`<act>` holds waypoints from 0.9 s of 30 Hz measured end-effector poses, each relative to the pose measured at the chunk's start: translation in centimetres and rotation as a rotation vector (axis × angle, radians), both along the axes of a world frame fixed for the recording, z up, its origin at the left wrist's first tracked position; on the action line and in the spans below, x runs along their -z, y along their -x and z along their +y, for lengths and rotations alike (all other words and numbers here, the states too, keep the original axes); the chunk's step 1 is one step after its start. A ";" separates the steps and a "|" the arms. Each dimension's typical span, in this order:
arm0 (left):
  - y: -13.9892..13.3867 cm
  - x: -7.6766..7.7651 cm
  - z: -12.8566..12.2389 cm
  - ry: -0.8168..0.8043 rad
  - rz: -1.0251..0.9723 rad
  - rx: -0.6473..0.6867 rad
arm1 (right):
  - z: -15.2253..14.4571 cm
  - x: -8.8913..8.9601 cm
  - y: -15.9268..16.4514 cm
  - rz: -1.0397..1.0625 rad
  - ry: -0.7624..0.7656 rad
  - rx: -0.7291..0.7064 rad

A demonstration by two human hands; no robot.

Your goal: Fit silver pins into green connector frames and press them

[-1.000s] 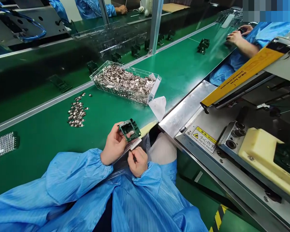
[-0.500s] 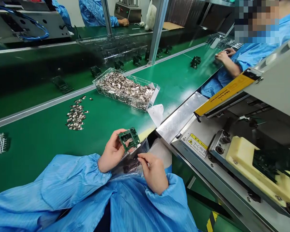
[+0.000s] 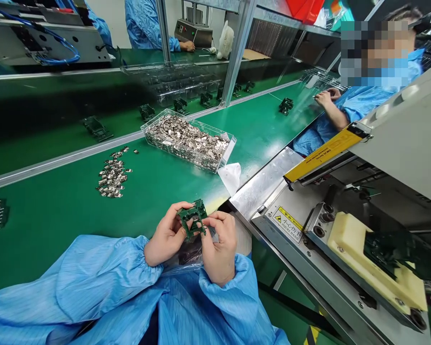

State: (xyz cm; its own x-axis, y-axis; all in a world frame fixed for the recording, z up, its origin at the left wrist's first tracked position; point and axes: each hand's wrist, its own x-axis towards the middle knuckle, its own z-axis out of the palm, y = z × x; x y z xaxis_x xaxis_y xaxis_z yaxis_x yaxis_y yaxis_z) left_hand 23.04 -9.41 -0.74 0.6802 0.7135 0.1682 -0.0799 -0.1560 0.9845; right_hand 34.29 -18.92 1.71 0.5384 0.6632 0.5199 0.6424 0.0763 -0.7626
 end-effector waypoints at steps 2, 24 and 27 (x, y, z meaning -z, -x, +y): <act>0.1 0.0 0.0 -0.011 -0.001 0.016 | 0.3 0.0 0.3 -0.023 0.005 0.016; 1.2 -3.8 -0.2 0.131 0.136 0.218 | -1.8 -1.0 -2.2 0.373 0.092 -0.371; 0.9 -6.7 -0.3 0.012 0.245 0.429 | -4.5 -3.1 -3.6 0.199 0.090 -0.461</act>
State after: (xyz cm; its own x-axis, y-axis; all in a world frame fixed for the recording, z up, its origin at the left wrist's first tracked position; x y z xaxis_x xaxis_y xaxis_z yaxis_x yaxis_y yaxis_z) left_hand 22.12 -9.72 5.98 0.9317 0.3611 -0.0399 0.0994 -0.1478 0.9840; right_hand 37.91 -23.47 4.83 0.2622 0.8924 0.3673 0.3994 0.2461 -0.8831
